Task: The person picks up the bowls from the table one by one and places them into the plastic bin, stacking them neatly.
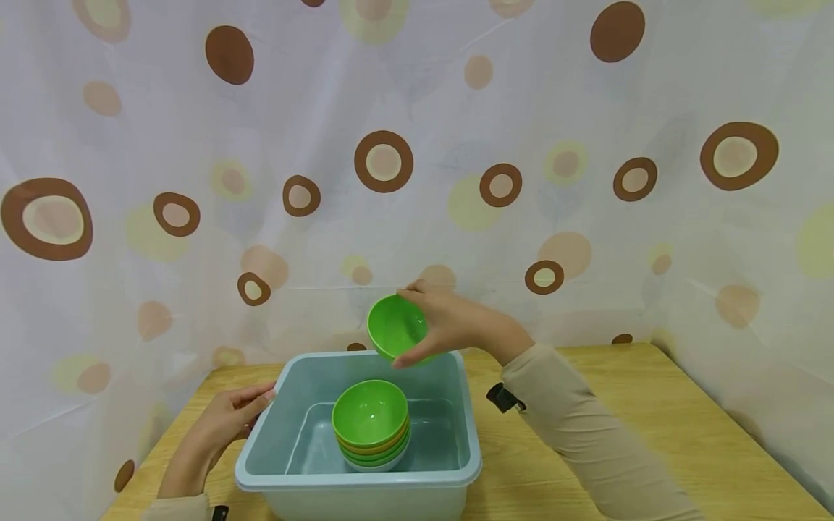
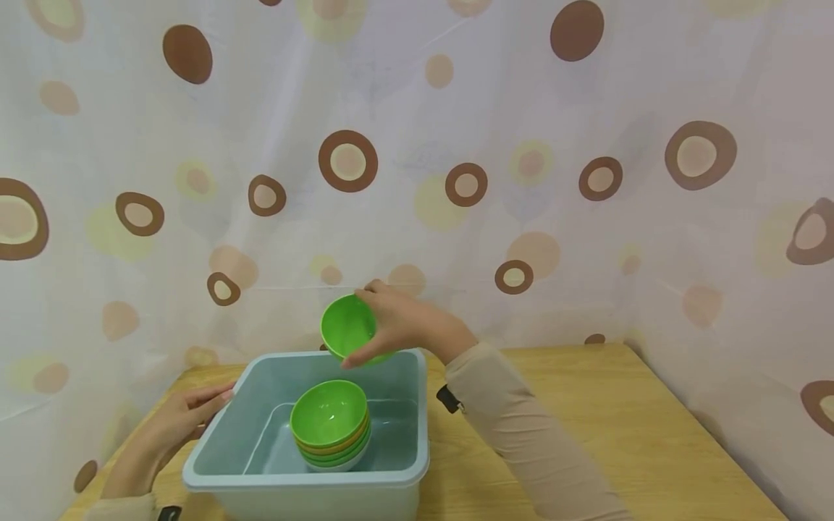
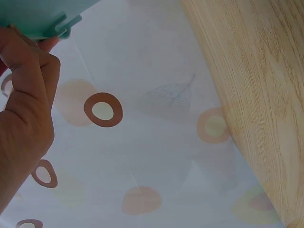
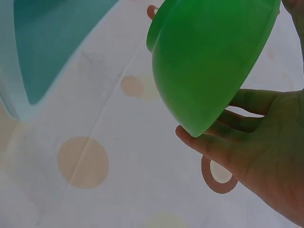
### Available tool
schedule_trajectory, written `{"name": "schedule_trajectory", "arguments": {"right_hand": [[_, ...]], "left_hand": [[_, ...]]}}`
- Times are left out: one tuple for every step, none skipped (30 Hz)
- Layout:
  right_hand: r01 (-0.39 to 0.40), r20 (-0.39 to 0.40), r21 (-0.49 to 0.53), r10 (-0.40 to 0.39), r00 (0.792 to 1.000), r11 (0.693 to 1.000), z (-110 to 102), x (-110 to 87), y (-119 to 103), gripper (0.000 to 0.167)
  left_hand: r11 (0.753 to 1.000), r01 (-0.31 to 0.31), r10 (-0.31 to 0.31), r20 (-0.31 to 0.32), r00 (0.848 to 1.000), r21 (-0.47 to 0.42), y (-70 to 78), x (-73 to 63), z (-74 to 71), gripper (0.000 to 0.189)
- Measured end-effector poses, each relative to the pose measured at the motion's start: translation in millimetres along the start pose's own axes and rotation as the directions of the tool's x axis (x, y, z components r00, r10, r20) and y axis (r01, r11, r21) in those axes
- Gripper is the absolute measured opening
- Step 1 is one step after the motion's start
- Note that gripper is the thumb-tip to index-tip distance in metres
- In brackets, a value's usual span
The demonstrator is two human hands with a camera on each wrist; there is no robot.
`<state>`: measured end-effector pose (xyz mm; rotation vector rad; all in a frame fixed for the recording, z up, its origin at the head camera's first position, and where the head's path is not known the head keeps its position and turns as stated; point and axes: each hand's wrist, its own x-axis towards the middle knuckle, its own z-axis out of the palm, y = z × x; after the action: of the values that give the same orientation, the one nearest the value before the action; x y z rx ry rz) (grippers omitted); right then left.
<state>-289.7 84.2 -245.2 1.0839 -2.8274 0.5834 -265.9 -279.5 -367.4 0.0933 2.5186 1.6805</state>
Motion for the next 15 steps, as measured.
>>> {"name": "schedule_trajectory", "arguments": {"right_hand": [[0.001,0.01,-0.008,-0.001,1.0,1.0,1.8,1.5,-1.5,0.11],[0.002,0.017,-0.013,-0.002,1.0,1.0,3.6,3.0,-3.2,0.11],[0.003,0.026,-0.013,-0.003,1.0,1.0,5.4,4.5,-5.1,0.11],[0.006,0.032,-0.011,-0.006,0.999,1.0,7.0,5.7,-6.7,0.11],[0.006,0.043,-0.008,-0.005,0.999,1.0,8.8,6.9,-8.3,0.11],[0.006,0.051,-0.001,-0.006,0.999,1.0,10.6,7.8,-10.0,0.11],[0.007,0.057,0.004,-0.007,0.998,1.0,12.3,8.7,-11.6,0.11],[0.009,0.062,0.01,-0.009,0.998,1.0,13.9,9.7,-13.0,0.11],[0.011,0.066,0.017,-0.013,0.998,1.0,15.5,10.6,-14.4,0.11],[0.016,0.067,0.02,-0.017,0.998,1.0,17.1,11.5,-15.7,0.11],[0.021,0.069,0.024,-0.022,0.997,1.0,18.9,12.6,-16.7,0.11],[0.022,0.069,0.027,-0.024,0.997,0.999,20.7,13.7,-17.9,0.11],[0.025,0.07,0.03,-0.027,0.997,0.999,22.3,14.8,-19.2,0.11],[0.025,0.072,0.032,-0.027,0.997,0.999,23.9,16.0,-20.3,0.109],[0.027,0.074,0.038,-0.03,0.997,0.999,25.9,17.2,-21.2,0.109]], "left_hand": [[1.0,0.001,-0.001,0.0,1.0,0.0,0.2,-0.2,-0.1,0.058],[1.0,0.001,-0.001,-0.001,1.0,0.001,0.3,-0.3,-0.1,0.058],[1.0,0.001,-0.001,-0.001,1.0,0.002,0.3,-0.3,-0.2,0.058],[1.0,0.002,-0.002,-0.002,1.0,0.003,0.5,-0.2,0.0,0.058],[1.0,0.002,-0.002,-0.003,1.0,0.005,0.7,-0.1,0.1,0.058],[1.0,0.002,-0.002,-0.003,1.0,0.004,0.9,0.0,0.3,0.058],[1.0,0.003,-0.003,-0.003,1.0,0.005,1.0,0.1,0.5,0.058],[1.0,0.004,-0.004,-0.004,1.0,0.005,1.0,0.2,0.7,0.058],[1.0,0.004,-0.004,-0.003,1.0,0.004,0.9,0.2,0.8,0.058],[1.0,0.004,-0.004,-0.002,1.0,0.002,0.8,0.3,0.7,0.058],[1.0,0.003,-0.003,0.0,1.0,0.001,0.7,0.4,0.6,0.058],[1.0,0.003,-0.003,0.002,1.0,0.0,0.4,0.5,0.5,0.058],[1.0,0.003,-0.003,0.002,1.0,-0.002,0.2,0.5,0.4,0.057],[1.0,0.004,-0.004,0.002,1.0,-0.004,0.1,0.6,0.3,0.057],[1.0,0.006,-0.006,0.004,1.0,-0.007,-0.1,0.5,0.2,0.057]]}}
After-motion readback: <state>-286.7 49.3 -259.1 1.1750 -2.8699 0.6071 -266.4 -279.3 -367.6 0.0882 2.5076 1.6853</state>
